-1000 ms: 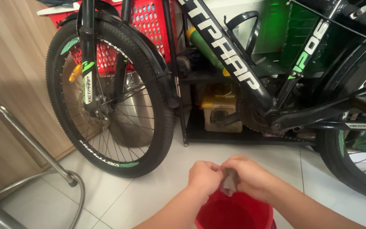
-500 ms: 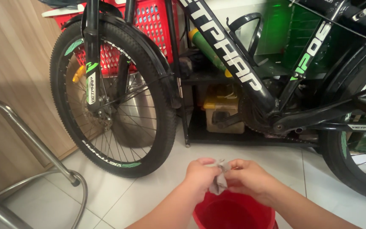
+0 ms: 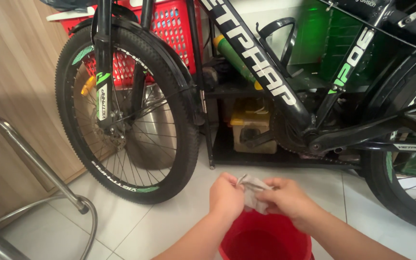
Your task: The recorder uses a damp cloth to wipe down various parts of a black and green bicycle, including the chain, frame, and wheels.
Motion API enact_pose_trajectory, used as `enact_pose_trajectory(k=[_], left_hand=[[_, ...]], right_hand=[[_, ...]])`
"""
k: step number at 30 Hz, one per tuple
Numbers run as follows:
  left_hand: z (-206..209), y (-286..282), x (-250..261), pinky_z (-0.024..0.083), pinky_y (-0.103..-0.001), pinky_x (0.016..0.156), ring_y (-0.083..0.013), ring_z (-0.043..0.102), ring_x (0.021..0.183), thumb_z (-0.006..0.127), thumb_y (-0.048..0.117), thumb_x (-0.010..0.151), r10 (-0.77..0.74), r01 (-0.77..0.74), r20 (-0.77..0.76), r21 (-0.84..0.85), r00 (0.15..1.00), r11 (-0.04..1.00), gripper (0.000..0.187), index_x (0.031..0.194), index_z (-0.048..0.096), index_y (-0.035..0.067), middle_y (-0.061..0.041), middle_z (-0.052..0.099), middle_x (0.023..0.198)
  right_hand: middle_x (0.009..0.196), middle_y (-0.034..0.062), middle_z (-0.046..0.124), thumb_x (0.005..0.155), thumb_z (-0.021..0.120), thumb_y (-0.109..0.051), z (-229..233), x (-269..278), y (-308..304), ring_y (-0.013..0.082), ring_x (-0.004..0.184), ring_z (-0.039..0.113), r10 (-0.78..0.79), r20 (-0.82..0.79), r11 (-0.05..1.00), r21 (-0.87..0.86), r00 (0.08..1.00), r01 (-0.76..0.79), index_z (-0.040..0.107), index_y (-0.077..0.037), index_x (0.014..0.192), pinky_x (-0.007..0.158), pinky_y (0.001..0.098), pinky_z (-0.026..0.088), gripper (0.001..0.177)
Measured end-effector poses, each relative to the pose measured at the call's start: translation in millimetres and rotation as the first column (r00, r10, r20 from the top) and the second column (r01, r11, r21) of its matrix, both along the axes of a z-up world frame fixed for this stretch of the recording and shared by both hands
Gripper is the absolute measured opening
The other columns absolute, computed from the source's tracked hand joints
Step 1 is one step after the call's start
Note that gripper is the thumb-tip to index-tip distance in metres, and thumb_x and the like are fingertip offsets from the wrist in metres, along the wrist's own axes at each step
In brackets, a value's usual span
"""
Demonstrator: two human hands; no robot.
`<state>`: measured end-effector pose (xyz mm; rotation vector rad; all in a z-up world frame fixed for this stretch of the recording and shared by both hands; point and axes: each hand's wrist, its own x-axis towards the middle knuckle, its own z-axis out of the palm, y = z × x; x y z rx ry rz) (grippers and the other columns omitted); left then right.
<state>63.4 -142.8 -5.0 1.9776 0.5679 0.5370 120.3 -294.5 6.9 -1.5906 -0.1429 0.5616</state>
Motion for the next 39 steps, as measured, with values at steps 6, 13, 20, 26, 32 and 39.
enact_pose_trajectory(k=[6,13,20,26,32,39], left_hand=[[11.0,8.4,-9.9,0.061,-0.035,0.056,-0.0217,0.073,0.07,0.077,0.008,0.081,-0.112,0.089,-0.047,-0.344,0.993,0.935,0.029,0.107,0.064,0.013,-0.011,0.074,0.088],[-9.3,22.5,-1.4,0.053,-0.034,0.053,-0.0203,0.07,0.068,0.082,0.015,0.082,-0.3,0.208,-0.098,-0.522,0.949,0.827,0.033,0.108,0.068,0.0,-0.013,0.075,0.087],[-4.9,28.4,3.6,0.059,-0.033,0.077,-0.0192,0.068,0.09,0.075,0.024,0.091,-0.361,0.212,-0.017,-0.783,0.932,0.584,0.029,0.115,0.066,0.011,-0.007,0.072,0.106],[0.8,37.2,3.5,0.06,-0.039,0.083,-0.024,0.07,0.101,0.066,0.021,0.092,-0.384,0.25,0.075,-0.869,0.92,0.428,0.026,0.116,0.061,0.012,-0.008,0.071,0.111],[-9.8,41.6,5.9,0.064,-0.045,0.077,-0.0304,0.076,0.095,0.072,0.014,0.09,-0.349,0.253,-0.019,-0.653,0.937,0.714,0.031,0.117,0.061,0.004,-0.016,0.074,0.109],[13.5,33.3,20.3,0.063,-0.044,0.076,-0.0299,0.075,0.094,0.07,0.014,0.09,-0.286,0.216,0.014,-0.691,0.958,0.69,0.032,0.119,0.061,0.006,-0.014,0.074,0.109]], right_hand=[[0.082,0.0173,0.073,0.084,0.071,-0.007,-28.7,24.2,-6.3,0.0253,0.072,0.073,0.063,0.012,0.998,0.012,0.998,-0.063,0.068,0.003,0.098,0.07,0.0343,0.06,0.018],[0.091,0.0115,0.073,0.084,0.064,-0.002,-12.8,17.0,-2.4,0.0165,0.07,0.061,0.048,-0.114,0.985,0.167,0.992,-0.028,0.068,-0.002,0.103,0.064,0.0314,0.049,0.019],[0.092,0.0148,0.073,0.089,0.077,-0.023,-44.5,32.1,-7.6,0.0216,0.074,0.063,-0.079,-0.007,0.992,-0.096,0.997,0.078,0.073,0.001,0.105,0.066,0.0328,0.053,0.029],[0.096,0.0119,0.075,0.09,0.069,-0.043,4.6,-6.0,-5.4,0.0202,0.082,0.068,0.034,-0.178,0.972,-0.224,0.984,-0.074,0.076,-0.004,0.107,0.075,0.0335,0.054,0.043],[0.106,0.0105,0.08,0.084,0.072,-0.016,-27.8,3.0,-7.4,0.0208,0.093,0.077,0.279,0.012,0.856,-0.456,0.96,-0.243,0.07,-0.009,0.126,0.085,0.0333,0.062,0.043],[0.101,0.0118,0.078,0.087,0.059,-0.011,-13.4,3.7,-6.2,0.0226,0.088,0.072,-0.015,0.232,0.969,-0.236,0.973,0.071,0.075,-0.007,0.122,0.078,0.0347,0.06,0.039]])
